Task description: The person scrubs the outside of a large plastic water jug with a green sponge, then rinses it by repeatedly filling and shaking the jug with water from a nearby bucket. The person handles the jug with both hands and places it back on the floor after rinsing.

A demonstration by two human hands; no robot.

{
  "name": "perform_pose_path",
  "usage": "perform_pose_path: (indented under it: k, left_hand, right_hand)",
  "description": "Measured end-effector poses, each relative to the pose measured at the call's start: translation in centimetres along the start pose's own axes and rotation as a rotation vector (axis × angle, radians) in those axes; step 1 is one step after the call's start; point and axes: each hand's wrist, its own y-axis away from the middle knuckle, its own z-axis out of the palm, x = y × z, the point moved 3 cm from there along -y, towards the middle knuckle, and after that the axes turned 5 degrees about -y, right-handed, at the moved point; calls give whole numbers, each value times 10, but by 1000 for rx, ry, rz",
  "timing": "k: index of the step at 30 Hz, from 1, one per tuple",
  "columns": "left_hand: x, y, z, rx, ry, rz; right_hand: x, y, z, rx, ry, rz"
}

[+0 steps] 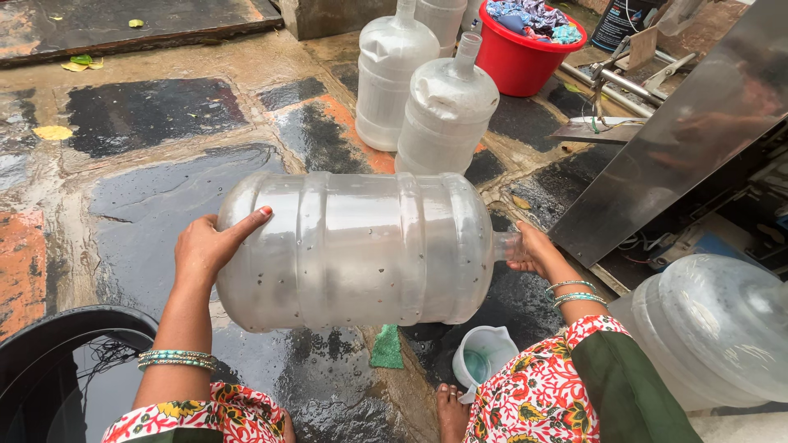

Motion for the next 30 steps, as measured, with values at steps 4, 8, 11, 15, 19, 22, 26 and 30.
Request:
perform_pose_path:
  k: [4,8,11,15,19,22,26,30]
  left_hand:
    - [2,0,2,-9,-36,8]
    - [4,-1,3,-14,-65,19]
    - [5,-2,3,-15,-78,18]
    - [6,-3,3,-14,-78,28]
    - [6,-2,5,-19,-83,31]
    - [5,-2,7,-25,-81,17]
    - [5,-4,9,-32,-94,20]
    - [5,-5,10,-33,-100,20]
  right_hand:
    - [2,0,-2,-12,5,-14]
    - [3,1,-3,-9,10,-11]
    - [4,0,-3,-18,18,-5]
    - [5,0,-3,-20,26,-7]
    - [6,2,-2,-25,43,10]
    - [7,3,-2,-15,59,13]
    - [8,3,-3,-19,65,8]
    - [9,2,-3,-43,53,10]
